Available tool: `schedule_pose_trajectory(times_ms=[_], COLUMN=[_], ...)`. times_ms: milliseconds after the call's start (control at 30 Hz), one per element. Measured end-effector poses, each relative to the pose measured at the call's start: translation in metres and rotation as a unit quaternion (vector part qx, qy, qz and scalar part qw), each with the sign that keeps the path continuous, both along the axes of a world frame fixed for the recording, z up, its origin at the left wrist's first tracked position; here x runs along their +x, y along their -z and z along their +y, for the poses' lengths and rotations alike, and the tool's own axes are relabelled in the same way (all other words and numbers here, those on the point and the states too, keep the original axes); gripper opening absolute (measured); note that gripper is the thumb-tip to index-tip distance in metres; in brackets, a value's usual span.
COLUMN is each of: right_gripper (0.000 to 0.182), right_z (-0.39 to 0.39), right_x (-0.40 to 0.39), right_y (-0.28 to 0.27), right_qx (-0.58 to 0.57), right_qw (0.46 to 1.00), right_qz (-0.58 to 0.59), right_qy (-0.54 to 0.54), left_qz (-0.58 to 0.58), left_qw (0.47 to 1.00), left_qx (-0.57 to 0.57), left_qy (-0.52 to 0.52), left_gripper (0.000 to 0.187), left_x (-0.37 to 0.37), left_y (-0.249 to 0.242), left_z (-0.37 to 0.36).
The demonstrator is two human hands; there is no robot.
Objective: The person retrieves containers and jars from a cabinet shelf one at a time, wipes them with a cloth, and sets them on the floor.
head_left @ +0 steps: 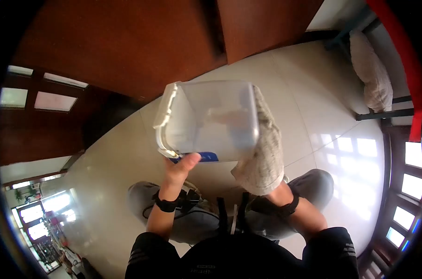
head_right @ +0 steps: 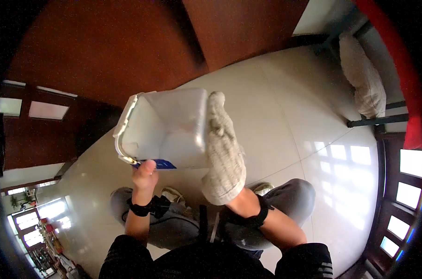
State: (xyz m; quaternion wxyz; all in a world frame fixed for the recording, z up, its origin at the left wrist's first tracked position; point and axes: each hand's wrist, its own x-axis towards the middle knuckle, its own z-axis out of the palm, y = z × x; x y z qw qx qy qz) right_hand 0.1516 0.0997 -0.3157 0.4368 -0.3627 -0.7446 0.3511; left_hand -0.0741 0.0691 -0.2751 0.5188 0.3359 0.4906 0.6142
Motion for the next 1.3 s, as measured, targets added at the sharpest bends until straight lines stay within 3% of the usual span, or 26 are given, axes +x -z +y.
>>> schedule_pose_trajectory(times_ms=[100, 200, 300, 433, 533, 667, 733, 900, 1033, 1200, 1300], right_gripper=[0.076, 0.065, 0.061, 0.060, 0.060, 0.060, 0.061, 0.059, 0.058, 0.057, 0.057], right_z=[0.013, 0.027, 0.030, 0.021, -0.001, -0.023, -0.016, -0.016, -0.004, 0.010, 0.026], right_x=[-0.012, 0.003, 0.015, 0.010, 0.012, 0.011, 0.003, 0.004, 0.002, 0.002, 0.005], right_y=[0.006, -0.019, -0.017, 0.010, 0.038, 0.048, 0.026, 0.047, 0.043, 0.032, 0.016], right_qx=[-0.160, -0.352, -0.406, -0.370, -0.342, -0.263, -0.163, -0.287, -0.289, -0.277, -0.295], right_qw=[0.968, 0.878, 0.879, 0.901, 0.922, 0.961, 0.984, 0.953, 0.948, 0.952, 0.941], right_qz=[0.191, 0.291, 0.175, 0.189, 0.162, 0.064, -0.039, 0.093, 0.134, 0.114, 0.096], right_qy=[-0.032, -0.140, -0.178, -0.125, -0.083, -0.061, -0.060, -0.005, 0.008, -0.058, -0.132], left_qz=[0.155, 0.259, 0.297, 0.252, 0.128, -0.021, -0.077, -0.043, -0.018, 0.010, 0.110], left_qw=[0.985, 0.948, 0.911, 0.945, 0.985, 0.998, 0.996, 0.996, 0.997, 0.991, 0.983], left_qx=[0.037, 0.145, 0.230, 0.137, 0.026, -0.051, -0.053, -0.063, -0.048, -0.071, 0.026], left_qy=[0.058, 0.113, 0.169, 0.158, 0.108, 0.028, 0.000, 0.040, 0.065, 0.114, 0.146], left_gripper=[0.098, 0.108, 0.106, 0.105, 0.102, 0.090, 0.083, 0.081, 0.088, 0.101, 0.102], left_x=[0.007, 0.012, 0.011, 0.009, 0.016, 0.012, 0.009, 0.001, -0.002, 0.004, 0.006], left_y=[-0.025, -0.034, -0.034, -0.024, -0.030, -0.017, -0.009, 0.008, 0.007, -0.007, -0.005], left_z=[0.006, 0.018, 0.030, 0.025, 0.020, 0.018, 0.019, 0.013, 0.012, 0.022, 0.031])
